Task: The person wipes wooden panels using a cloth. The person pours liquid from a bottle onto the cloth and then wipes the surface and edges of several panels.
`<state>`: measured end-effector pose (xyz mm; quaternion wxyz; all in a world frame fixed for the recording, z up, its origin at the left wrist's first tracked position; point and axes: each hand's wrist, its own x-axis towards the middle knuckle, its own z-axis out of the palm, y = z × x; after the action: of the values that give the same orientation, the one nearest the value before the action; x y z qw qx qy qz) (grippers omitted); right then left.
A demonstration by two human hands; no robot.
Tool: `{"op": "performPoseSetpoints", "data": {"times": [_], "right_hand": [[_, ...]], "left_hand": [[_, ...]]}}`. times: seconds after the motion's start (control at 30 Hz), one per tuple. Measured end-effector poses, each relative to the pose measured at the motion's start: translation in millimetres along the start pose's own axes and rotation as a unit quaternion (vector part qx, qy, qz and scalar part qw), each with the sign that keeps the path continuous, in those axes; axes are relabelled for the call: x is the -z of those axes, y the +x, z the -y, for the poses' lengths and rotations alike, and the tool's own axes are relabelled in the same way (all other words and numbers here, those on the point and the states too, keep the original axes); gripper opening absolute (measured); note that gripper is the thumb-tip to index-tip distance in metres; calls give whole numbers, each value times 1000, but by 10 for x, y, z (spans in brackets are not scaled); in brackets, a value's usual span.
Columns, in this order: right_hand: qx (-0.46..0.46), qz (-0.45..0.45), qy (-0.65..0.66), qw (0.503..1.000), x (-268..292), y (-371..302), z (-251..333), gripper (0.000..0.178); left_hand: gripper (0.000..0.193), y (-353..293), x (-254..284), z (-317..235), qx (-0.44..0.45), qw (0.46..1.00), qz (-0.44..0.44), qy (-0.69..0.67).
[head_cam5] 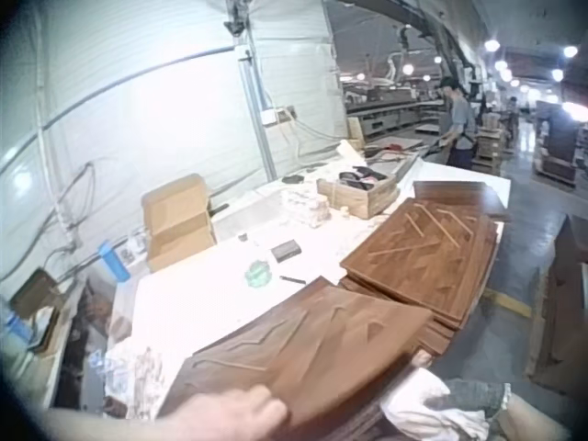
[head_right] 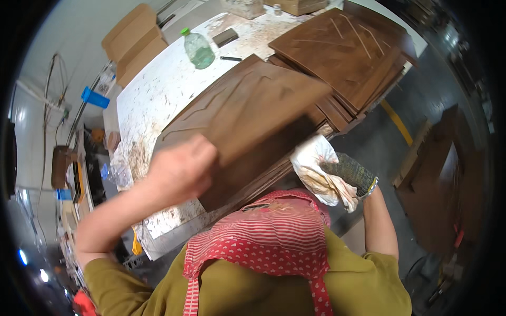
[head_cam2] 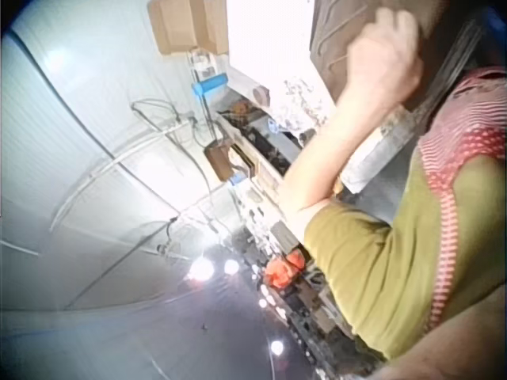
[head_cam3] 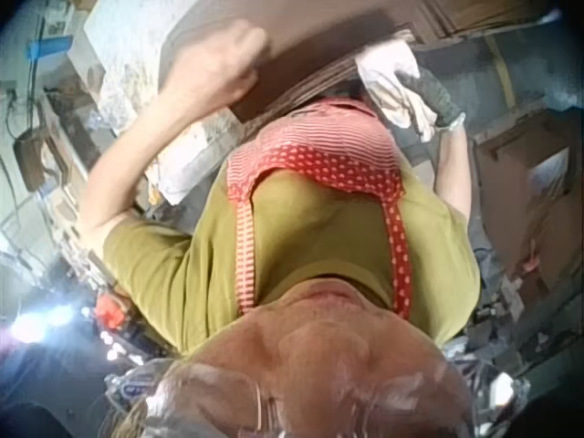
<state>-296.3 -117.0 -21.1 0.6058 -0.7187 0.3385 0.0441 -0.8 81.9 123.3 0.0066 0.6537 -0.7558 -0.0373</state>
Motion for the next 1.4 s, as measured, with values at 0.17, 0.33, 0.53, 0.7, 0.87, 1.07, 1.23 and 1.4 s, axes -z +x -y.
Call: {"op": "performPoseSetpoints", "data": {"times": [0.17, 0.33, 0.53, 0.7, 0.87, 1.07, 1.23, 1.4], "right_hand": [[-93, 50, 111, 988, 174, 52, -258, 36], [-49, 22, -166, 985, 971, -136, -290, 30], [172, -152, -139, 963, 1336, 195, 235, 44], [213, -178, -173, 945, 824, 1517, 1378, 40], [281, -222, -508, 783, 376, 2873, 1307, 33], [342, 8, -442, 829, 161, 1431, 466, 33], [168, 63, -339, 924, 439, 1653, 1239, 34], [324, -206, -583, 716, 298, 2704, 1403, 27]], "left_hand": [[18, -120, -1285, -394, 26, 994, -107, -8], [21, 12, -1550, -470, 121, 979, -83, -143], [29, 75, -1498, 349, 242, 931, -229, -149], [58, 550, -1825, 214, 268, 947, -151, -89], [62, 845, -1939, 136, 283, 950, -119, -58], [61, 617, -2049, 163, 308, 939, -136, -71], [61, 669, -2033, 203, 299, 942, -124, -88], [61, 770, -1972, 189, 293, 942, -147, -75]]}}
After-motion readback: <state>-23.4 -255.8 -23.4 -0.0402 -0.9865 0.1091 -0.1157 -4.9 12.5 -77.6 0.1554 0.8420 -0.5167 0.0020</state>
